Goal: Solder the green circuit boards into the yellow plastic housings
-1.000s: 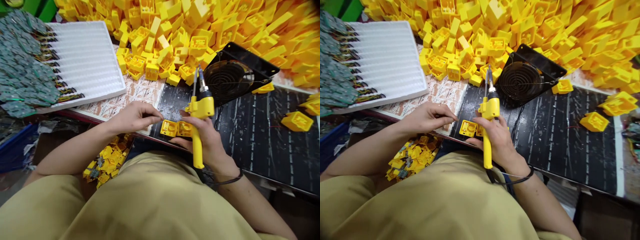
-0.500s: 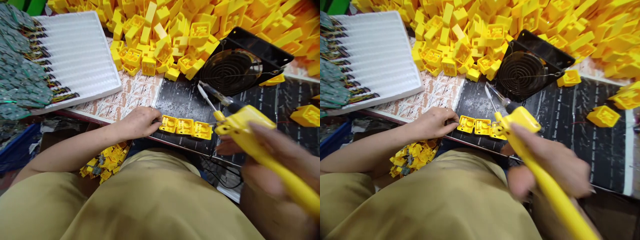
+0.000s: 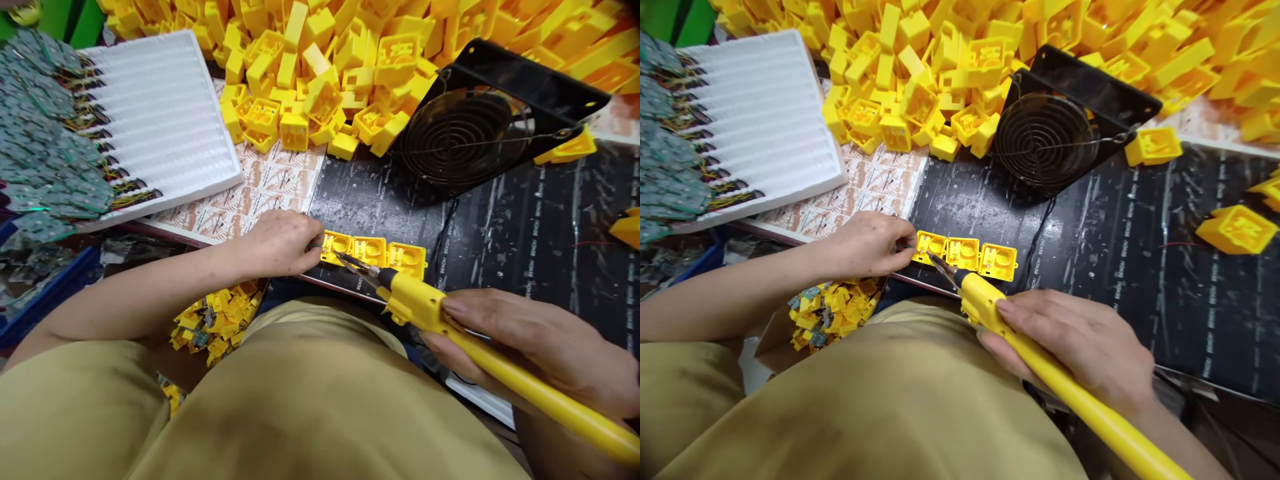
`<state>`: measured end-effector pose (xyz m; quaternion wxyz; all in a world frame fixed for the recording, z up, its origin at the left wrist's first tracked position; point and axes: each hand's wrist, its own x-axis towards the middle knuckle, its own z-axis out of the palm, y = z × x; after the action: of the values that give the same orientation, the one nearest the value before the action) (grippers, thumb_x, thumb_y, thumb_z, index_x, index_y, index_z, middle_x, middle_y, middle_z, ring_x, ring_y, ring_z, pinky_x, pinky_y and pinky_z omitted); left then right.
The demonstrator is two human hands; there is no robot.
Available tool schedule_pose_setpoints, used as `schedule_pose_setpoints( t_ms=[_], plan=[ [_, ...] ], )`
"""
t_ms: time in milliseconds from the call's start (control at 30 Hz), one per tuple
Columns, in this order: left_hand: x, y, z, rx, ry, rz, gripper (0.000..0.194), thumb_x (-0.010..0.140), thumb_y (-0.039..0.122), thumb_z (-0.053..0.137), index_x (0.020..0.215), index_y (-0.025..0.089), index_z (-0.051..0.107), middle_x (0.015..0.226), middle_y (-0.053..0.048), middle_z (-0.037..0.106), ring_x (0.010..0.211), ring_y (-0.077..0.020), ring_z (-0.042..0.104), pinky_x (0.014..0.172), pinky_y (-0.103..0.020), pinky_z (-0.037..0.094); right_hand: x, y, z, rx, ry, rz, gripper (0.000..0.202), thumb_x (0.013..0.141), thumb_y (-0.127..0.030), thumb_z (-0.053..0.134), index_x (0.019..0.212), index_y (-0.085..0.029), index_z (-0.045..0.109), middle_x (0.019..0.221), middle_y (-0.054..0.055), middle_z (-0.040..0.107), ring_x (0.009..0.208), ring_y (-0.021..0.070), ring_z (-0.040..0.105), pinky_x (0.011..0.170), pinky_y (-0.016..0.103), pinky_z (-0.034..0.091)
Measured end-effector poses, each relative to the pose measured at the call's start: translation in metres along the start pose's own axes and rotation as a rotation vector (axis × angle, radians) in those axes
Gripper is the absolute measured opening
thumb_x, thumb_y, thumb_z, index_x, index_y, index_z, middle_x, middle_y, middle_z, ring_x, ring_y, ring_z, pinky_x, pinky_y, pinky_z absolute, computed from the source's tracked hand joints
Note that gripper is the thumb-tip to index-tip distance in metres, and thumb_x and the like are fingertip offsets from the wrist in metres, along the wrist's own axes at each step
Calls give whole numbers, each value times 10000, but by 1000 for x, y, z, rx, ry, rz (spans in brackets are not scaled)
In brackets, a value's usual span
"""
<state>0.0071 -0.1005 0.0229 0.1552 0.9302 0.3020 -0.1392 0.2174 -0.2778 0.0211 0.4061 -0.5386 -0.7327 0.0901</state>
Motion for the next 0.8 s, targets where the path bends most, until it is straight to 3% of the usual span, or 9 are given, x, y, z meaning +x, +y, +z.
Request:
schedule_pose_setpoints(
  t_ms=[100,200,367,467,533,667,800],
  plan=[
    [1,0,-1,12,-10,7,254,818,264,497,903,177,720,814,-60,732,798,-226,679,669,-289,439,7,15,-1,-24,-135,-234,117,947,-267,642,923,-156,615,759,18,671,676,98,661,637,151,570],
    [1,0,-1,8,-9,12,233,801,253,505,872,181,716,814,-50,734,780,-206,674,655,-268,427,11,23,-2,-75,-154,-246,161,948,-275,640,831,-171,600,737,16,664,671,91,662,676,144,576],
    [2,-1,-1,31,-6,49,242,797,256,500,869,189,721,797,-46,736,742,-200,669,627,-267,412,21,15,-1,-34,-140,-359,165,841,-176,758,875,-134,602,761,52,676,695,106,664,662,183,579],
    [3,-1,-2,66,-2,54,239,800,259,500,854,189,722,764,-44,728,719,-201,668,599,-265,388,25,9,-3,-43,-168,-305,200,799,-122,783,897,-146,611,799,65,685,714,133,664,651,249,590],
    [3,0,-2,78,5,56,235,797,265,502,843,188,720,736,-41,719,701,-196,664,579,-261,367,23,11,-9,-53,-180,-261,154,850,-166,743,920,-175,606,824,56,692,723,137,670,670,267,598],
    [5,2,-5,77,-14,55,230,790,255,499,817,191,717,721,-38,715,686,-192,656,579,-263,360,17,25,-21,-119,-182,-313,137,888,-298,723,912,-211,620,812,28,689,657,111,662,573,179,562],
    [6,1,-6,86,-32,52,245,786,255,489,817,189,723,726,-52,716,687,-207,653,593,-275,376,9,30,-17,-72,-129,-200,173,951,-354,633,843,-219,627,761,16,679,627,106,655,576,158,546]
  ],
)
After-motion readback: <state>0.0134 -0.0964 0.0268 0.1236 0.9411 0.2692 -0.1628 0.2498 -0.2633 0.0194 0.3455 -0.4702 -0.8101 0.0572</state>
